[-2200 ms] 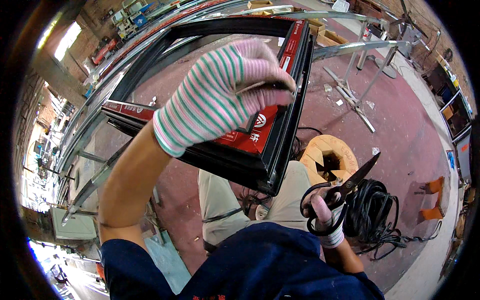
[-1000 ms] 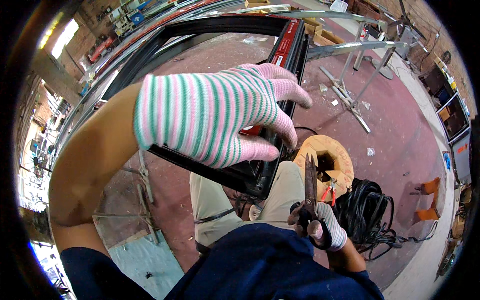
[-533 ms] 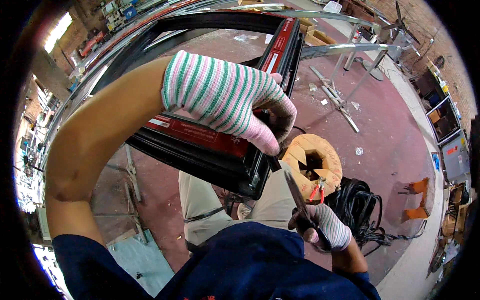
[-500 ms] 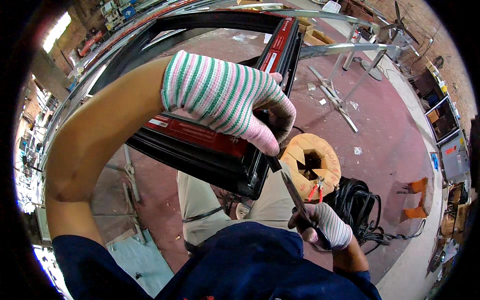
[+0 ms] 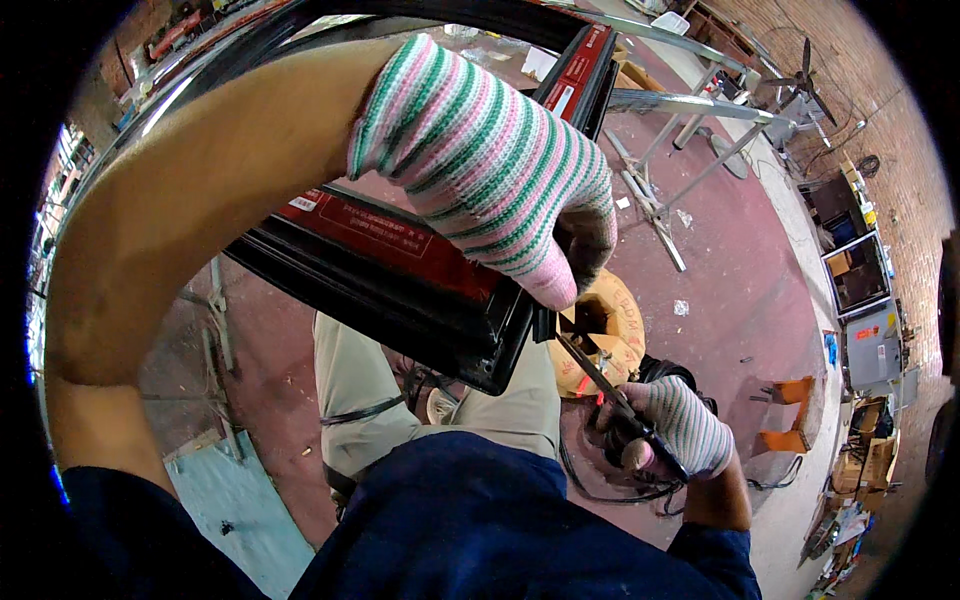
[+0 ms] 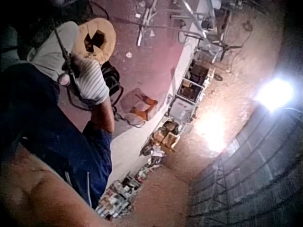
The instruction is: The person uses shears to trim a black rubber seal along the edges of a window frame. They repeatedly reposition the frame and cut small sections of the seal, removing excess material from the corners and sides.
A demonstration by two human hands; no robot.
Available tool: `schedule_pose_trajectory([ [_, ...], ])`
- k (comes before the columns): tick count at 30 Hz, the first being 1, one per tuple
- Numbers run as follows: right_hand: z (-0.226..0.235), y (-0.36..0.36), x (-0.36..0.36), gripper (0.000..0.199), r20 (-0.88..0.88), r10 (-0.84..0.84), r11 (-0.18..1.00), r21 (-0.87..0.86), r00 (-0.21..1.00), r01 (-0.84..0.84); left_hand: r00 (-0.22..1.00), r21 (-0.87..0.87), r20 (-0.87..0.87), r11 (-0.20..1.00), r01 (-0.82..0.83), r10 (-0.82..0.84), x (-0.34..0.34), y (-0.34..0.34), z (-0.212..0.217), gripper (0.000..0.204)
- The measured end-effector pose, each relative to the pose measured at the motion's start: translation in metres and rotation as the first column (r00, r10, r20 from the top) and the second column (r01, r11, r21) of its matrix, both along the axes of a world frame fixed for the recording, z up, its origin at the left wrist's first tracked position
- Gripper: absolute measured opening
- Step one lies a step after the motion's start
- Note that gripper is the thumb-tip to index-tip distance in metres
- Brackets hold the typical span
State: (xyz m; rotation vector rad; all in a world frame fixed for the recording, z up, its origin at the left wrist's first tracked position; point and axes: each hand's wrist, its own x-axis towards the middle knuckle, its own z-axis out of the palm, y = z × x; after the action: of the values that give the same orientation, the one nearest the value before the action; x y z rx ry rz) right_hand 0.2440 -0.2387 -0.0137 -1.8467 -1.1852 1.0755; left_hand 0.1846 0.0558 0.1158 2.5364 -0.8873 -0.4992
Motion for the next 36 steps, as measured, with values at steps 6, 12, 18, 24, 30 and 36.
schedule_pose_trajectory([
  [6, 0.008, 0.0, 0.002, 0.032, 0.112, 0.0, 0.997, -0.079, 0.994, 0.009, 0.999, 0.0, 0.002, 0.999, 0.052, -0.052, 0.005, 0.002, -0.003, 0.028],
  [12, 0.011, 0.003, 0.002, 0.036, 0.088, 0.022, 0.998, -0.062, 0.996, -0.017, 0.998, -0.045, 0.016, 0.997, 0.057, -0.056, -0.001, 0.005, -0.007, 0.028],
  [18, 0.01, 0.003, 0.0, 0.031, 0.092, 0.064, 0.997, -0.045, 0.994, -0.061, 0.998, -0.065, -0.038, 0.997, 0.05, -0.052, 0.007, 0.012, -0.022, 0.028],
  [24, 0.018, 0.001, -0.011, 0.029, 0.089, -0.037, 0.997, -0.07, 0.995, 0.043, 0.997, -0.078, -0.025, 0.994, 0.077, -0.08, 0.01, 0.014, -0.025, 0.027],
  [30, 0.013, 0.002, -0.002, 0.027, 0.173, 0.039, 0.996, -0.088, 0.984, -0.024, 0.997, -0.054, -0.055, 0.997, 0.05, -0.053, 0.018, 0.012, -0.033, 0.027],
  [36, 0.014, 0.0, -0.003, 0.022, 0.137, 0.024, 0.995, -0.101, 0.99, -0.01, 0.996, -0.062, -0.061, 0.996, 0.059, -0.063, 0.018, 0.014, -0.033, 0.026],
])
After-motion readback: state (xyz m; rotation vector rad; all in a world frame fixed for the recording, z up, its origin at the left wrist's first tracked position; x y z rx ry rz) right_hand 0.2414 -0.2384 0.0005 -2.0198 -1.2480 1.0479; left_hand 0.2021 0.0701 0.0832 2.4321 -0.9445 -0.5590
